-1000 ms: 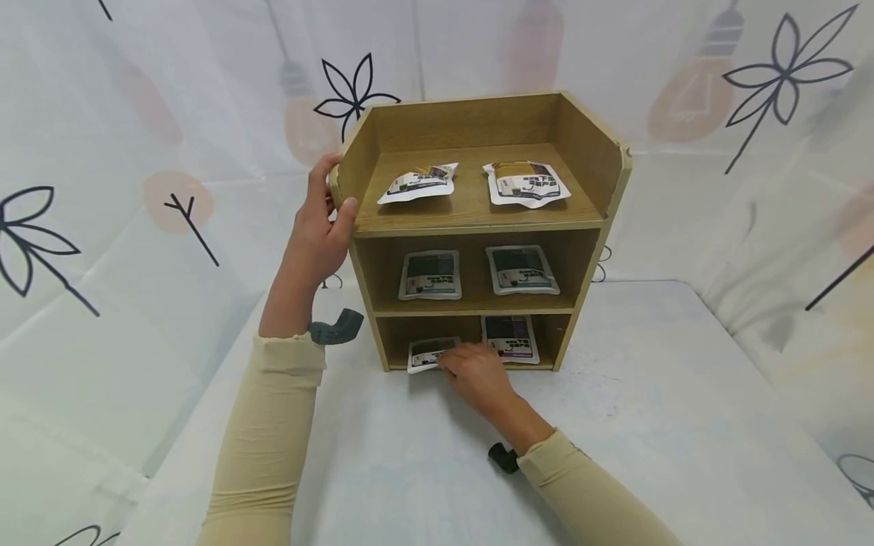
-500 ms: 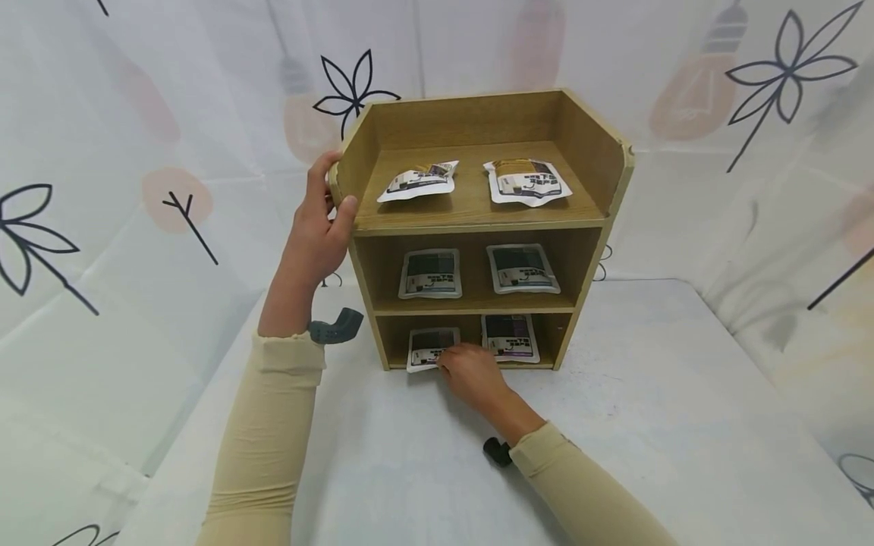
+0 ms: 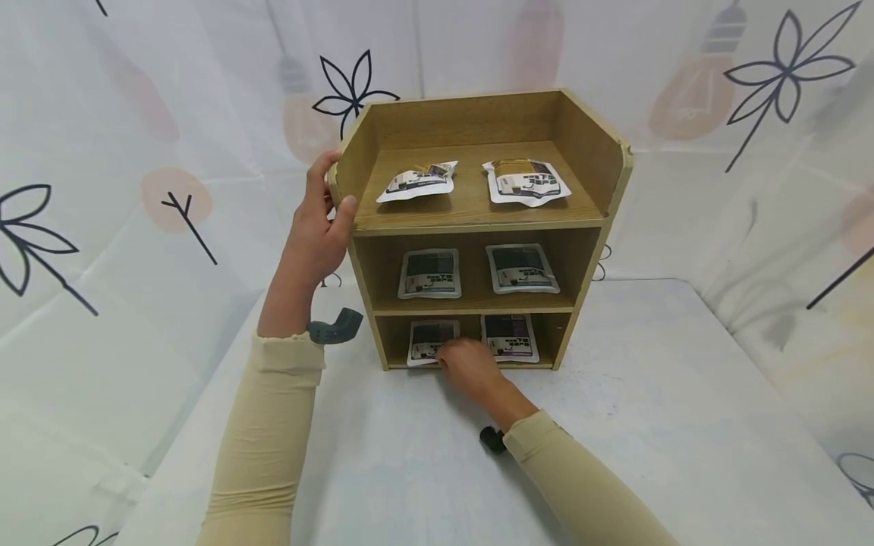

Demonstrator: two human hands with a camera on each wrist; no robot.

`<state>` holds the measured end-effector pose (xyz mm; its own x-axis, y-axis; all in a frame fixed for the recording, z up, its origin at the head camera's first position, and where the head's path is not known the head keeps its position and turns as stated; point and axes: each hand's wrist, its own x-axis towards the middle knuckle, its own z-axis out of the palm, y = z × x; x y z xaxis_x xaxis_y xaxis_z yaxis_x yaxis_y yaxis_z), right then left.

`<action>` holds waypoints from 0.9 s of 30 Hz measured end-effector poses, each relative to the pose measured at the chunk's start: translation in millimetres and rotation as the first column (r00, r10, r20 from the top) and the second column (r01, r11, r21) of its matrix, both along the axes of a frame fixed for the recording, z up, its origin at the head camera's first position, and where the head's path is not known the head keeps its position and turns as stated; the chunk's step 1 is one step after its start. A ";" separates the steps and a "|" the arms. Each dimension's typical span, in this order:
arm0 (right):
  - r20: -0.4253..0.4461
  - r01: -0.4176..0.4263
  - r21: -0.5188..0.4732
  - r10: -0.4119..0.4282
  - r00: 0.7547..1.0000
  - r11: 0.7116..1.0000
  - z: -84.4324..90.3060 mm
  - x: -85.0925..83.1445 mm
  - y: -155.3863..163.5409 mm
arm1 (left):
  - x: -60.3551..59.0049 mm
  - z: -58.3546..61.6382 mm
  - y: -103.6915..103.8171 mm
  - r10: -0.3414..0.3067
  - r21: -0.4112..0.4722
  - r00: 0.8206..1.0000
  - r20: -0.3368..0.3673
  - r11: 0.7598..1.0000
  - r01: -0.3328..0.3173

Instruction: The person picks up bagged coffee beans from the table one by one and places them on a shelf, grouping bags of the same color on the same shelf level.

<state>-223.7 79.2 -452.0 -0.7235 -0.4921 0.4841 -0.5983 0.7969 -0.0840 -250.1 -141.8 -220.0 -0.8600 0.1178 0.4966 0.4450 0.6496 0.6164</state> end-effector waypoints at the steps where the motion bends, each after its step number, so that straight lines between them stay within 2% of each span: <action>1: 0.007 -0.002 -0.001 0.002 1.000 1.000 -0.1 -1.1 0.1 | 0.1 -0.1 0.1 0.000 0.000 1.000 0.001 1.000 0.000; 12: 0.095 0.029 0.039 -0.032 0.995 0.999 0.6 -10.0 0.8 | -0.1 -0.5 0.3 -0.004 -0.002 1.000 -0.005 1.000 0.004; 27: 0.147 0.051 0.092 -0.064 0.987 0.994 -1.4 -16.2 -1.8 | -1.3 -1.1 -0.2 -0.011 -0.001 1.000 -0.010 1.000 0.011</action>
<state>-239.9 77.4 -453.4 -0.8129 -0.4831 0.3253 -0.5371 0.8378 -0.0977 -251.4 -142.0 -221.1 -0.8536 0.1273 0.5052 0.4581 0.6454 0.6113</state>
